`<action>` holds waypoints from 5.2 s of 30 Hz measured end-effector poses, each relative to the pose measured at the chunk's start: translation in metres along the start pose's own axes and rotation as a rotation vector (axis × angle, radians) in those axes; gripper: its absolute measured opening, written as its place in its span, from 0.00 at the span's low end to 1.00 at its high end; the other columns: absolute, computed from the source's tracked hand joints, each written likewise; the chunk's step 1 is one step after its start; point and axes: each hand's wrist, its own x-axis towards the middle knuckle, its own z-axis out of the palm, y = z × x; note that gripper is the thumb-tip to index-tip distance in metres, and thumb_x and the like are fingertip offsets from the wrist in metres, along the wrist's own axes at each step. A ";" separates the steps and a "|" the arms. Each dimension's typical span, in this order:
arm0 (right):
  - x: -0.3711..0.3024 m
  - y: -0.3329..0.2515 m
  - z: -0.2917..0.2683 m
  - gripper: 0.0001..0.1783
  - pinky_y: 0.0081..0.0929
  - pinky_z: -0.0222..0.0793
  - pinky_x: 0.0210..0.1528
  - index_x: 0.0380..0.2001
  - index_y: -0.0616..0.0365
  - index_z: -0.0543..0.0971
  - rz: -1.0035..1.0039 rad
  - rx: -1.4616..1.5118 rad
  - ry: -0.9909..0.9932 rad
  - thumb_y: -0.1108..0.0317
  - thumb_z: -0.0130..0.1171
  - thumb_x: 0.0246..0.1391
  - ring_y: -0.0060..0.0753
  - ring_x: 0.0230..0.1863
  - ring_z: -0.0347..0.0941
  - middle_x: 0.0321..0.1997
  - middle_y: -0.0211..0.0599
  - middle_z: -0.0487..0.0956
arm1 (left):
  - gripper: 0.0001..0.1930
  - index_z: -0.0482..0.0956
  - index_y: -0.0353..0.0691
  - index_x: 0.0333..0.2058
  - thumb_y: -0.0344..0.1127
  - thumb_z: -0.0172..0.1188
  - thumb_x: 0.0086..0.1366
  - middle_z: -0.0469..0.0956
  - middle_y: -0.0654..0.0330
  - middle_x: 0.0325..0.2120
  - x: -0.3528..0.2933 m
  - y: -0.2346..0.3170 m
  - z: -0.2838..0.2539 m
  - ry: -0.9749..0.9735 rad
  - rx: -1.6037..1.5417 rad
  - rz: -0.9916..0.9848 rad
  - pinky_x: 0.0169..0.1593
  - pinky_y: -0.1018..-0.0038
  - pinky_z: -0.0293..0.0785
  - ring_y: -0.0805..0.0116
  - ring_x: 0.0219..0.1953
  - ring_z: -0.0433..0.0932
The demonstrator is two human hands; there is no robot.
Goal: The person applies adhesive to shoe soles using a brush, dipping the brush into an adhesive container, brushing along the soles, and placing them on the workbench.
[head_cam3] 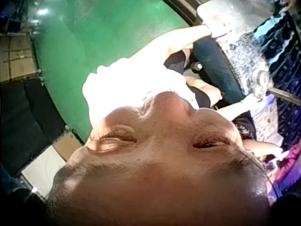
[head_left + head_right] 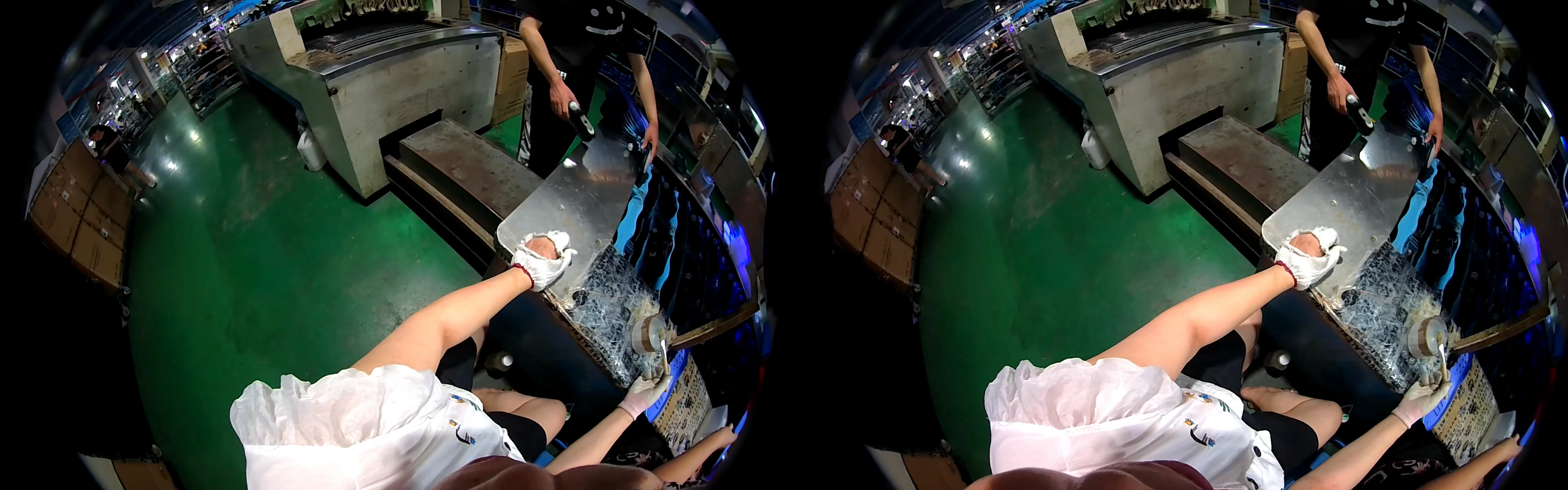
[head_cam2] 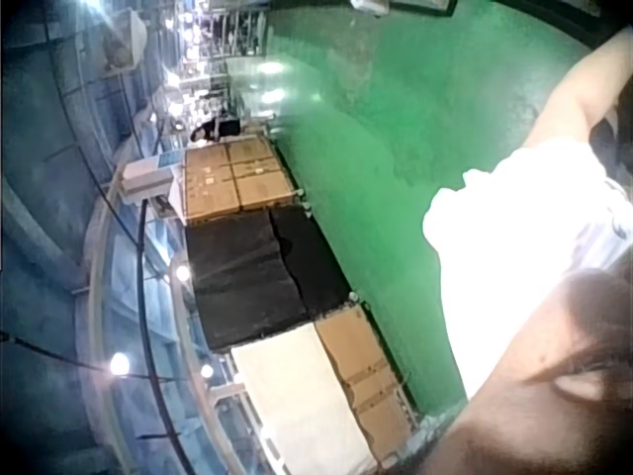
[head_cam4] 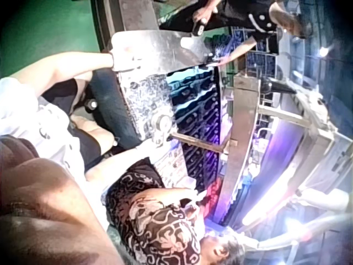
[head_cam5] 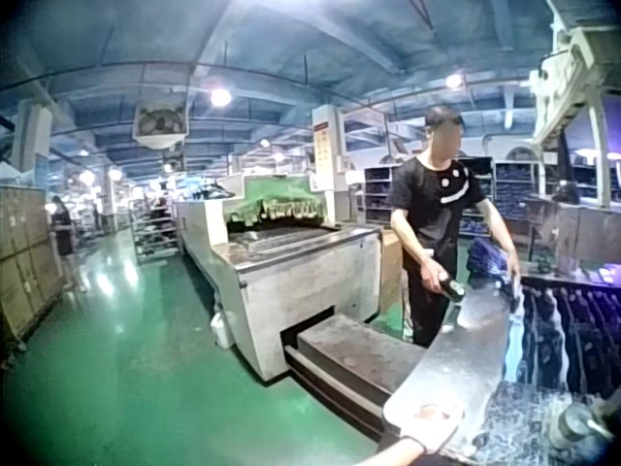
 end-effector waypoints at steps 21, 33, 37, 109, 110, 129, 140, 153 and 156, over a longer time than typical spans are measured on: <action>-0.005 -0.001 0.005 0.22 0.15 0.58 0.29 0.48 0.67 0.72 -0.006 -0.014 -0.026 0.57 0.49 0.63 0.17 0.31 0.65 0.38 0.33 0.75 | 0.14 0.71 0.39 0.28 0.45 0.54 0.61 0.74 0.48 0.26 -0.002 0.001 -0.003 0.002 0.010 0.009 0.34 0.55 0.68 0.44 0.31 0.73; 0.006 0.000 -0.014 0.18 0.15 0.59 0.29 0.45 0.63 0.72 0.040 0.059 -0.133 0.58 0.49 0.62 0.19 0.32 0.66 0.37 0.32 0.76 | 0.14 0.71 0.39 0.26 0.44 0.55 0.60 0.73 0.47 0.25 0.000 -0.002 0.001 0.041 -0.020 0.033 0.33 0.56 0.67 0.44 0.30 0.73; -0.008 -0.002 0.015 0.18 0.16 0.58 0.29 0.45 0.62 0.73 0.018 0.013 0.020 0.58 0.49 0.63 0.19 0.30 0.64 0.35 0.32 0.75 | 0.14 0.70 0.39 0.26 0.44 0.55 0.60 0.73 0.47 0.25 0.000 -0.001 0.001 0.039 -0.024 0.029 0.33 0.56 0.67 0.44 0.30 0.73; -0.028 0.004 0.044 0.17 0.16 0.57 0.27 0.46 0.60 0.70 -0.022 0.007 0.197 0.58 0.49 0.62 0.19 0.30 0.62 0.33 0.31 0.71 | 0.20 0.67 0.36 0.54 0.33 0.41 0.64 0.74 0.47 0.47 0.127 0.018 0.086 -0.448 0.794 0.431 0.48 0.60 0.73 0.54 0.47 0.77; -0.027 0.003 0.040 0.18 0.16 0.57 0.28 0.46 0.61 0.70 -0.012 0.019 0.169 0.58 0.49 0.63 0.18 0.30 0.62 0.33 0.31 0.71 | 0.19 0.68 0.36 0.53 0.32 0.41 0.64 0.74 0.47 0.47 0.125 0.018 0.085 -0.469 0.803 0.478 0.48 0.62 0.73 0.54 0.47 0.77; -0.028 0.005 0.042 0.17 0.17 0.60 0.28 0.43 0.62 0.72 -0.020 0.047 0.112 0.59 0.49 0.62 0.20 0.29 0.66 0.33 0.34 0.75 | 0.26 0.61 0.28 0.55 0.35 0.48 0.59 0.76 0.43 0.39 0.024 0.044 -0.011 -0.443 0.671 0.794 0.43 0.59 0.73 0.52 0.41 0.77; -0.027 0.004 0.043 0.16 0.17 0.62 0.27 0.43 0.64 0.71 -0.037 0.054 0.090 0.60 0.48 0.63 0.20 0.30 0.66 0.34 0.35 0.73 | 0.21 0.69 0.45 0.52 0.40 0.50 0.60 0.73 0.45 0.40 0.076 0.093 -0.032 -0.349 0.704 0.582 0.42 0.57 0.73 0.48 0.40 0.76; -0.025 0.005 0.036 0.16 0.16 0.59 0.28 0.43 0.62 0.71 -0.027 0.016 0.099 0.59 0.48 0.63 0.18 0.30 0.64 0.33 0.32 0.72 | 0.17 0.79 0.34 0.34 0.44 0.55 0.55 0.75 0.47 0.38 0.055 0.046 0.035 -0.604 0.824 0.661 0.45 0.62 0.71 0.52 0.43 0.75; -0.028 0.006 0.045 0.17 0.16 0.58 0.28 0.44 0.62 0.72 -0.007 0.015 0.090 0.58 0.48 0.63 0.18 0.30 0.63 0.35 0.32 0.73 | 0.16 0.79 0.35 0.33 0.43 0.55 0.55 0.75 0.47 0.36 0.042 0.035 0.028 -0.602 0.802 0.702 0.45 0.63 0.71 0.53 0.42 0.75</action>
